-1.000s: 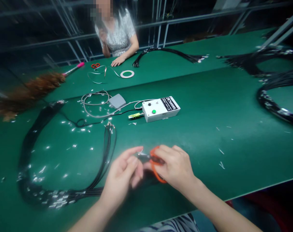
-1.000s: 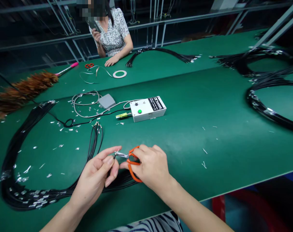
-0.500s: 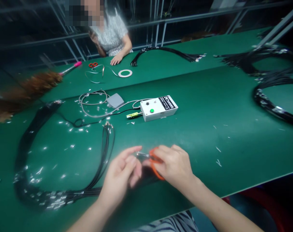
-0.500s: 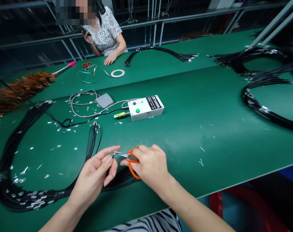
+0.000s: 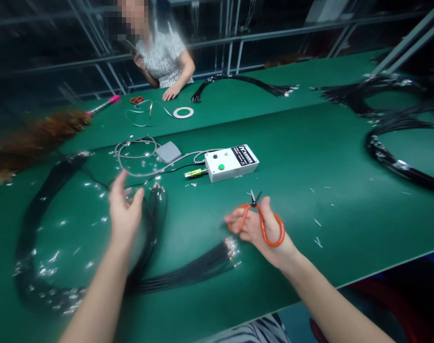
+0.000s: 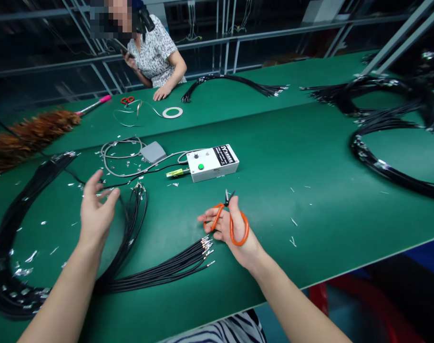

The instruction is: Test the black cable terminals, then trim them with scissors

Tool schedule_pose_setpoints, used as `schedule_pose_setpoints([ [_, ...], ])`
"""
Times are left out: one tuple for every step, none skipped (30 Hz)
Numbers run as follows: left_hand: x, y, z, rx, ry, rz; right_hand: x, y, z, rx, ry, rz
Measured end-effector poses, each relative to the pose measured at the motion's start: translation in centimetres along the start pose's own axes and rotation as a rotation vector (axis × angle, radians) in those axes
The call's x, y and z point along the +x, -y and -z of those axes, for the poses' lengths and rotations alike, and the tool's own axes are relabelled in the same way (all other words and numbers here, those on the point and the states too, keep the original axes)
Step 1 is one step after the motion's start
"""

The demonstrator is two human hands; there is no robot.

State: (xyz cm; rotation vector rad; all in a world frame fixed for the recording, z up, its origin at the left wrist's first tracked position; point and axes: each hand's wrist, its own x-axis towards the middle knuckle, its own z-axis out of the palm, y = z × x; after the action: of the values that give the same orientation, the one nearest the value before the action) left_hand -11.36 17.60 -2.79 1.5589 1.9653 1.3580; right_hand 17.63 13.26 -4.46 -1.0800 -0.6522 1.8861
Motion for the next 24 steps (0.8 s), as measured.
schedule_pose_setpoints([
  [-0.1, 0.3, 0.2, 0.115, -0.046, -0.065, -0.1, -0.2, 0.2, 0.019, -0.033, 0.029],
  [-0.9, 0.3, 0.3, 0.212, -0.058, -0.153, -0.2, -0.4, 0.3, 0.032, -0.059, 0.052],
  [-2.2, 0.0, 0.2, 0.287, -0.016, -0.263, -0.2, -0.7, 0.4, 0.045, -0.074, 0.064],
  [-4.0, -0.4, 0.0, 0.300, 0.100, -0.402, -0.3, -1.0, 0.4, 0.056, -0.081, 0.066],
  [-6.0, -0.9, -0.4, 0.249, 0.310, -0.520, -0.3, -1.2, 0.4, 0.066, -0.083, 0.061],
  [-7.9, -1.4, -0.9, 0.227, 0.472, -0.571, -0.3, -1.4, 0.3, 0.074, -0.086, 0.059],
  [-9.6, -1.9, -1.4, 0.234, 0.596, -0.572, -0.2, -1.5, 0.2, 0.078, -0.089, 0.063],
  [-10.9, -2.4, -1.8, 0.269, 0.726, -0.527, -0.2, -1.6, 0.0, 0.078, -0.094, 0.072],
  [-11.8, -2.8, -2.2, 0.309, 0.807, -0.461, -0.2, -1.6, -0.1, 0.076, -0.099, 0.084],
  [-12.2, -3.2, -2.5, 0.344, 0.877, -0.390, -0.1, -1.6, -0.3, 0.074, -0.104, 0.097],
  [-12.3, -3.5, -2.7, 0.367, 0.933, -0.322, -0.1, -1.5, -0.4, 0.072, -0.109, 0.107],
  [-12.1, -3.7, -2.7, 0.375, 0.973, -0.269, -0.1, -1.5, -0.5, 0.068, -0.114, 0.113],
  [-11.7, -3.9, -2.8, 0.371, 1.009, -0.230, 0.0, -1.4, -0.6, 0.062, -0.119, 0.117],
  [-11.3, -4.0, -2.7, 0.360, 1.034, -0.201, 0.0, -1.4, -0.7, 0.052, -0.124, 0.122],
  [-10.9, -4.1, -2.6, 0.337, 1.046, -0.180, -0.1, -1.5, -0.6, 0.037, -0.129, 0.131],
  [-10.6, -4.1, -2.5, 0.300, 1.045, -0.161, -0.1, -1.6, -0.6, 0.016, -0.141, 0.146],
  [-10.3, -4.1, -2.4, 0.248, 1.036, -0.140, -0.1, -1.7, -0.5, -0.011, -0.160, 0.168],
  [-10.2, -4.0, -2.3, 0.189, 1.016, -0.117, -0.2, -1.9, -0.4, -0.048, -0.185, 0.194],
  [-10.1, -4.0, -2.1, 0.128, 0.989, -0.091, -0.3, -2.1, -0.3, -0.094, -0.207, 0.217],
  [-10.0, -4.0, -2.0, 0.074, 0.959, -0.067, -0.4, -2.3, -0.3, -0.141, -0.214, 0.232],
  [-9.9, -4.0, -1.8, 0.033, 0.930, -0.049, -0.6, -2.5, -0.4, -0.181, -0.203, 0.239],
  [-9.9, -4.1, -1.7, 0.006, 0.904, -0.041, -0.7, -2.6, -0.6, -0.209, -0.175, 0.238],
  [-9.9, -4.2, -1.6, -0.010, 0.882, -0.044, -0.9, -2.6, -0.9, -0.222, -0.135, 0.237],
  [-10.0, -4.4, -1.4, -0.023, 0.865, -0.050, -1.0, -2.5, -1.2, -0.219, -0.098, 0.241],
])
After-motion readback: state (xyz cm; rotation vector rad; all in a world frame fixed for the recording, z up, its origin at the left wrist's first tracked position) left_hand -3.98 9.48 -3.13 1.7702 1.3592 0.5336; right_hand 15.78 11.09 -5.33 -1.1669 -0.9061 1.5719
